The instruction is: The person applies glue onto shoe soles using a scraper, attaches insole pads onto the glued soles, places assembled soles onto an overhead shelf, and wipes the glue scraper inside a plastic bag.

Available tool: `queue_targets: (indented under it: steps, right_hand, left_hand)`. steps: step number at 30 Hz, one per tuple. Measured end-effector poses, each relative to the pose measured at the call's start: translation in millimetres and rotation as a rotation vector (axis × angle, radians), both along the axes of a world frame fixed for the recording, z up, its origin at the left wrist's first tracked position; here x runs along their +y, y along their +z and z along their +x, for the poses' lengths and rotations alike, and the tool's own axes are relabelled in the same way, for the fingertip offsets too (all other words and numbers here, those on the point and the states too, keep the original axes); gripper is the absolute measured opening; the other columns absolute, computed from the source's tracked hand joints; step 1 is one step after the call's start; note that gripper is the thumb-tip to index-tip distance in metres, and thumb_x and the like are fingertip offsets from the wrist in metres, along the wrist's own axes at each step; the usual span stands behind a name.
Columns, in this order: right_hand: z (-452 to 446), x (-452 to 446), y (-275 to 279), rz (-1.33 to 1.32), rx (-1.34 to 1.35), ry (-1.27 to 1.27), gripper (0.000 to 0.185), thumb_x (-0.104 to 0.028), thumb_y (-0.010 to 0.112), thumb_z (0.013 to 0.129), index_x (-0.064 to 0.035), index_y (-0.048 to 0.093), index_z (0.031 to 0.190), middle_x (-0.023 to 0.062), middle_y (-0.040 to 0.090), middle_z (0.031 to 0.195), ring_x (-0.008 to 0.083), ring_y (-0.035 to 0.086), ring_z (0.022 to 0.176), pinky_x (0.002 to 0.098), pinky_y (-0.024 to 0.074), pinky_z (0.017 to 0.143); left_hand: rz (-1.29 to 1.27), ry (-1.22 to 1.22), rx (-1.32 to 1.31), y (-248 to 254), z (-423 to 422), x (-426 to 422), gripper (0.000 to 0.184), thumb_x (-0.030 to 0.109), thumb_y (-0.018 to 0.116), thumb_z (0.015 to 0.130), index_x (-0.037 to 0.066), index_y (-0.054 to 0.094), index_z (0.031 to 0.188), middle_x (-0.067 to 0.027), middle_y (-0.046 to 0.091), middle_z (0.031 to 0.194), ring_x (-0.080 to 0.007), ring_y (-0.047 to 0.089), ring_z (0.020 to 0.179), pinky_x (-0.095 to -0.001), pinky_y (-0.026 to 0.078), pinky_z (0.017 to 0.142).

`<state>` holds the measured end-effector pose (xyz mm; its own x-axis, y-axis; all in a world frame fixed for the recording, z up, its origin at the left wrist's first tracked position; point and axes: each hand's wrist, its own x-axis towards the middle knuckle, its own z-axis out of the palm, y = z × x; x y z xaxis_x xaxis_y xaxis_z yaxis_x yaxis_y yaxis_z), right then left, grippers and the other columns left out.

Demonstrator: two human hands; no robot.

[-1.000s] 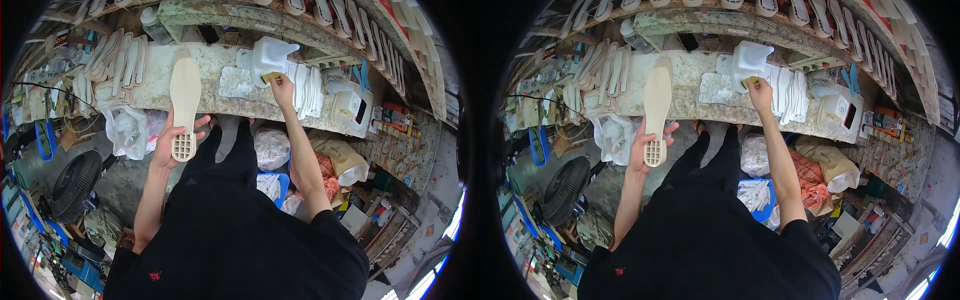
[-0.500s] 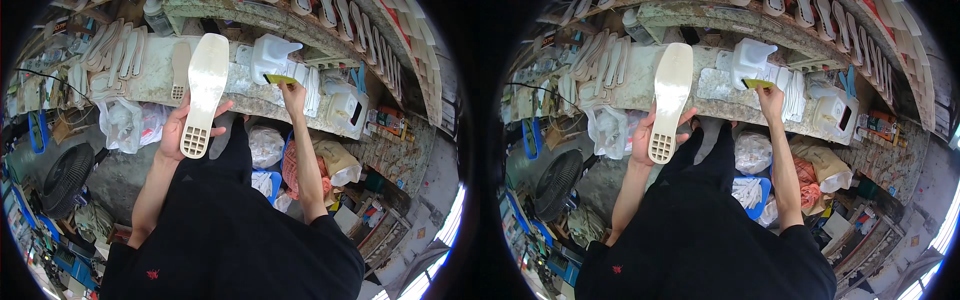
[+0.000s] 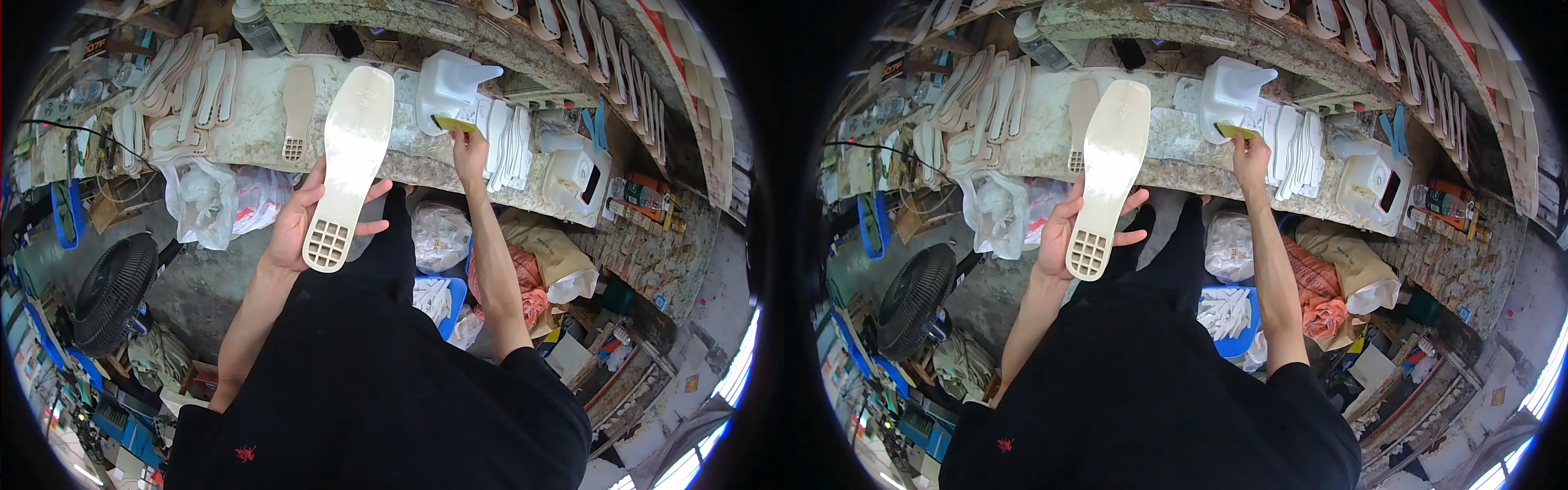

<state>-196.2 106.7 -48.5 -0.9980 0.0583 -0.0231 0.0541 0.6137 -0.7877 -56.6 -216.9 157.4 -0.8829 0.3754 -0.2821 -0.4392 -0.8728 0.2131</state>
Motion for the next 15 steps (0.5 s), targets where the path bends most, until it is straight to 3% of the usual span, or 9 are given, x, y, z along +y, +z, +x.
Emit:
queue_targets:
  steps: [4, 7, 11, 12, 15]
  right_hand:
    - [-1.8, 8.6, -2.0, -0.165, -0.120, -0.020, 0.023, -0.013, 0.068, 0.101, 0.0095, 0.073, 0.106, 0.0148, 0.080, 0.093, 0.0160, 0.075, 0.083, 0.0287, 0.0568, 0.077]
    - [-3.4, 13.9, 11.8, -0.123, -0.124, -0.026, 0.023, -0.012, 0.068, 0.100, 0.0098, 0.073, 0.106, 0.0147, 0.079, 0.094, 0.0152, 0.075, 0.085, 0.0280, 0.0567, 0.077]
    - [-6.6, 4.0, 7.9, 0.006, 0.085, 0.073, 0.017, -0.007, 0.071, 0.096, 0.0067, 0.073, 0.105, 0.0162, 0.078, 0.091, 0.0206, 0.076, 0.084, 0.0305, 0.0581, 0.078]
    - [-6.9, 1.2, 3.0, 0.038, 0.173, 0.120, 0.014, -0.004, 0.072, 0.094, 0.0052, 0.073, 0.103, 0.0179, 0.075, 0.092, 0.0251, 0.076, 0.079, 0.0338, 0.0585, 0.075]
    - [-1.7, -9.8, -7.6, 0.146, 0.223, 0.098, 0.012, -0.005, 0.072, 0.094, 0.0051, 0.072, 0.101, 0.0191, 0.074, 0.090, 0.0261, 0.073, 0.072, 0.0369, 0.0567, 0.069]
  left_hand:
    - [-0.005, 0.002, 0.005, 2.2, -1.3, 0.3, 0.066, 0.022, 0.037, 0.108, 0.023, 0.010, 0.169, -0.0150, 0.026, 0.170, -0.0478, 0.029, 0.154, -0.0746, 0.041, 0.111]
    - [-0.003, 0.020, 0.017, 4.9, -2.6, -2.5, 0.067, 0.022, 0.036, 0.108, 0.023, 0.009, 0.169, -0.0153, 0.026, 0.170, -0.0475, 0.029, 0.154, -0.0743, 0.041, 0.111]
    - [-0.017, 0.014, 0.012, 4.4, -4.3, -3.4, 0.067, 0.022, 0.037, 0.108, 0.023, 0.009, 0.169, -0.0156, 0.026, 0.170, -0.0472, 0.030, 0.154, -0.0736, 0.042, 0.111]
    - [-0.013, 0.017, 0.014, 4.6, -4.0, -3.1, 0.067, 0.022, 0.037, 0.108, 0.023, 0.009, 0.169, -0.0157, 0.027, 0.170, -0.0470, 0.030, 0.154, -0.0731, 0.042, 0.111]
    - [-0.021, 0.021, 0.017, 4.4, -3.7, -2.6, 0.067, 0.023, 0.037, 0.108, 0.022, 0.010, 0.169, -0.0159, 0.027, 0.170, -0.0467, 0.031, 0.154, -0.0724, 0.042, 0.112]
